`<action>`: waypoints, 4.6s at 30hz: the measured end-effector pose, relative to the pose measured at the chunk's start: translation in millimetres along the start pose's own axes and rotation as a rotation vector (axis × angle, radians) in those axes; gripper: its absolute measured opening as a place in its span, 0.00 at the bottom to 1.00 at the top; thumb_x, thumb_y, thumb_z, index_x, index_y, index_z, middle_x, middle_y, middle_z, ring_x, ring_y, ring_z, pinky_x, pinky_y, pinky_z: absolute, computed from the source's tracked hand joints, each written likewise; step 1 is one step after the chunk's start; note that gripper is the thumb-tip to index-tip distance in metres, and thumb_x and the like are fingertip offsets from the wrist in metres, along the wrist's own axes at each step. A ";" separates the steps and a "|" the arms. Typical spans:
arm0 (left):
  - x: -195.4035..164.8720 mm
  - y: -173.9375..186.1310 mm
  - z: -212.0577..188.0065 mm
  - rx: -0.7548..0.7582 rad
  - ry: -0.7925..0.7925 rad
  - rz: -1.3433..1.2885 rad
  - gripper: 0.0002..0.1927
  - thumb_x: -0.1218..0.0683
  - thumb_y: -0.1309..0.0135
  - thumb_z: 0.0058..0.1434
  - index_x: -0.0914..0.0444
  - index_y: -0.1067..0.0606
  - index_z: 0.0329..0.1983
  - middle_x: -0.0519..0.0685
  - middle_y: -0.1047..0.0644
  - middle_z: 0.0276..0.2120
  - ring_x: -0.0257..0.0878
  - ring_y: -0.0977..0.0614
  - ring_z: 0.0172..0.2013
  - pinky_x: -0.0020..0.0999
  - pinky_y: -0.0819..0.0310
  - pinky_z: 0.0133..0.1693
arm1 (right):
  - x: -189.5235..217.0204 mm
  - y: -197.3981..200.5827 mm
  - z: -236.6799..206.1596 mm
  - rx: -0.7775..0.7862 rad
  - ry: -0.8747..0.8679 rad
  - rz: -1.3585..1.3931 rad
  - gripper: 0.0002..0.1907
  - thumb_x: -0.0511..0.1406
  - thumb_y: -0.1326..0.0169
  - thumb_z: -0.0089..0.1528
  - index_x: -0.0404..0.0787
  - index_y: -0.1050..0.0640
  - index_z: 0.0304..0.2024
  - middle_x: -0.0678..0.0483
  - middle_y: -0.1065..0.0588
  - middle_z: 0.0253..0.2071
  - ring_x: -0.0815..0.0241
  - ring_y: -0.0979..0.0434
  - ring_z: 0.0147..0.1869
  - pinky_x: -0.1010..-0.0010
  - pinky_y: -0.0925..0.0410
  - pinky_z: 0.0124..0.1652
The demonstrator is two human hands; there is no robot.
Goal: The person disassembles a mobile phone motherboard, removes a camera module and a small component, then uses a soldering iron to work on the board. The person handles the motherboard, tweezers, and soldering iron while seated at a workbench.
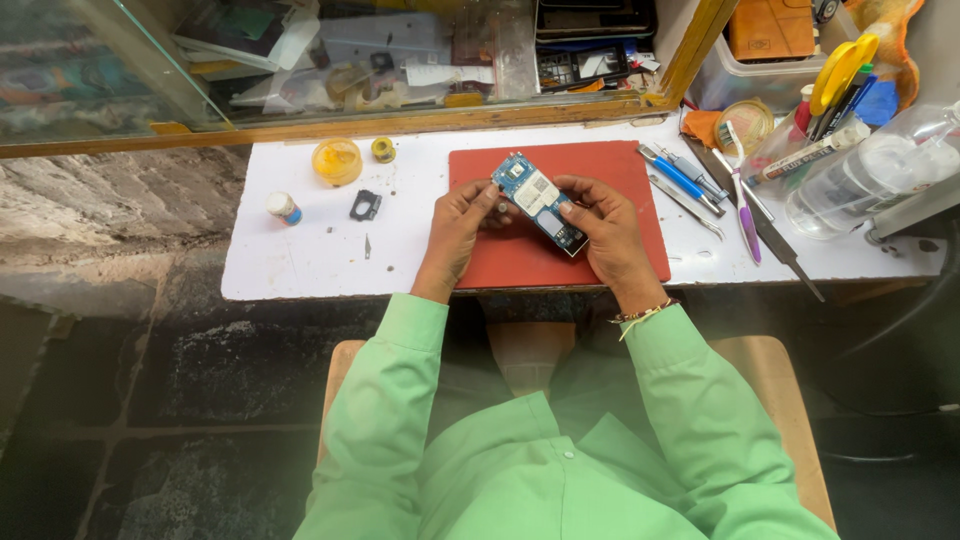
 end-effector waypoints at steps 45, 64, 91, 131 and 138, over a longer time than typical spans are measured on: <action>-18.6 -10.2 73.1 -0.001 -0.021 0.515 0.23 0.64 0.44 0.63 0.65 0.28 0.62 0.49 0.18 0.42 0.30 0.19 0.36 0.25 0.20 0.42 | 32.4 -23.5 27.3 -0.408 0.295 -0.881 0.10 0.26 0.42 0.65 0.33 0.22 0.49 0.49 0.27 0.41 0.63 0.26 0.33 0.72 0.33 0.32; -41.5 51.2 300.4 0.023 -0.320 1.051 0.10 0.56 0.39 0.60 0.65 0.22 0.43 0.54 0.28 0.44 0.51 0.21 0.41 0.46 0.26 0.42 | -2.4 -43.8 270.3 -0.330 0.278 -1.181 0.12 0.29 0.40 0.64 0.35 0.20 0.51 0.47 0.32 0.50 0.50 0.29 0.53 0.62 0.32 0.47; -55.9 30.4 312.6 0.002 -0.366 1.080 0.06 0.58 0.43 0.64 0.66 0.24 0.41 0.53 0.28 0.40 0.50 0.22 0.38 0.46 0.27 0.40 | 19.0 -34.2 280.8 -0.301 0.198 -1.128 0.12 0.30 0.40 0.64 0.34 0.20 0.50 0.47 0.31 0.50 0.51 0.28 0.52 0.64 0.31 0.43; -39.0 28.3 309.8 -0.019 -0.245 1.031 0.04 0.60 0.52 0.68 0.67 0.29 0.41 0.56 0.29 0.41 0.52 0.22 0.38 0.46 0.26 0.40 | 20.2 -30.0 265.3 -0.293 0.222 -1.228 0.17 0.34 0.35 0.60 0.35 0.20 0.50 0.45 0.31 0.52 0.45 0.32 0.58 0.55 0.34 0.54; -46.2 29.0 306.4 -0.017 -0.253 0.962 0.04 0.60 0.50 0.67 0.66 0.26 0.41 0.54 0.28 0.42 0.50 0.21 0.39 0.44 0.25 0.41 | 21.9 -31.5 266.3 -0.293 0.210 -1.213 0.18 0.34 0.35 0.60 0.35 0.20 0.50 0.45 0.31 0.52 0.45 0.32 0.58 0.56 0.34 0.54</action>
Point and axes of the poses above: each hand's wrist, its own z-axis towards the middle knuckle, its own y-axis out of the back of the hand, x = y × z, the point moved 4 cm from there along z, towards the middle knuckle
